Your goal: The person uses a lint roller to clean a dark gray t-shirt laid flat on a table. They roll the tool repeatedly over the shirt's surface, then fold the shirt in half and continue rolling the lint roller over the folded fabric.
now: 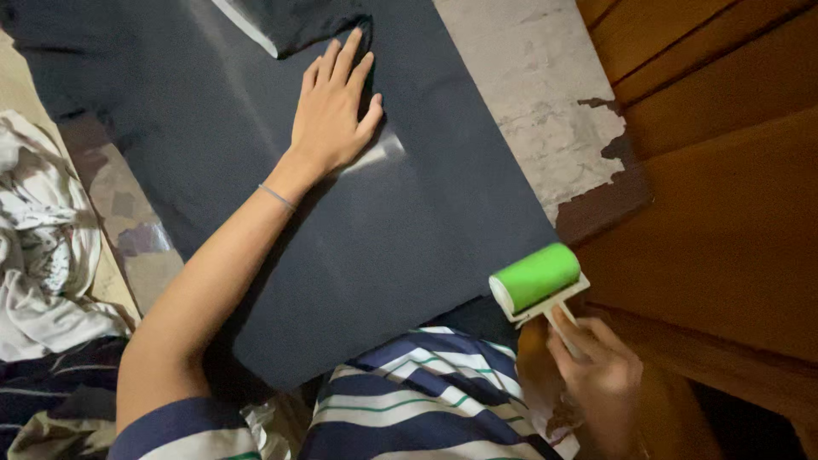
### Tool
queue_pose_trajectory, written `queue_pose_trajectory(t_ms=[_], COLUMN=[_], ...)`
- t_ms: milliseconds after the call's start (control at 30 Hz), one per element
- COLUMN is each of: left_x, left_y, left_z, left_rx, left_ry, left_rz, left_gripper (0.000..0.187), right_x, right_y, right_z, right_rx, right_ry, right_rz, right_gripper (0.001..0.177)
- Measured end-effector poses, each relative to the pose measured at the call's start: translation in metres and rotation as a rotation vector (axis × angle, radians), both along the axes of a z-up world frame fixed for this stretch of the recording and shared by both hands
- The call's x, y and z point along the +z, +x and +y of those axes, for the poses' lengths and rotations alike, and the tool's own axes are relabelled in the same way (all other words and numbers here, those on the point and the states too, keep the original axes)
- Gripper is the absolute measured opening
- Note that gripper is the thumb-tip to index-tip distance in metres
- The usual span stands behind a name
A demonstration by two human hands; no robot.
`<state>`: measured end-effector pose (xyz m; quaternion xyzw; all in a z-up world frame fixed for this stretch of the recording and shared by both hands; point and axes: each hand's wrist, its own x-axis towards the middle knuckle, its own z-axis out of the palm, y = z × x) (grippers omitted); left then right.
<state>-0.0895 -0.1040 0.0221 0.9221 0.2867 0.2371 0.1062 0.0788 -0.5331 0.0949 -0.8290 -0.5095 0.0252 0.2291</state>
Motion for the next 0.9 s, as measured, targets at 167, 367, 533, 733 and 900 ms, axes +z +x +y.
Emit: queue_pose_trajectory(t_ms=[167, 367, 533, 733, 900], left_x=[0.003, 0.001, -0.007, -0.005, -0.006], left_y=[0.001, 0.001, -0.001, 0.000, 0.000], left_z=[0.002, 0.004, 0.007, 0.005, 0.005], left_rx=[0.000, 0.020, 0.020, 0.040, 0.060], left_ry=[0.025, 0.005, 0.037, -0.006, -0.006], left_rz=[0.009, 0.018, 0.002, 0.001, 0.002], left_gripper=[0.052, 0.045, 0.054, 0.053, 0.057], right_x=[-0.008, -0.016, -0.021, -0.003, 0.035], right_y=[0.026, 0.036, 0.013, -0.002, -0.002], right_z=[0.067, 0.209, 0.267, 0.179, 0.094], right_rx=[0.347, 0.323, 0.295, 0.246, 0.230], right_ry=[-0.015, 0.095, 0.173, 0.078, -0.166], right_rz=[-0.374, -0.020, 0.063, -0.042, -0.190], right_gripper=[0.025, 0.029, 0.031, 0.032, 0.032])
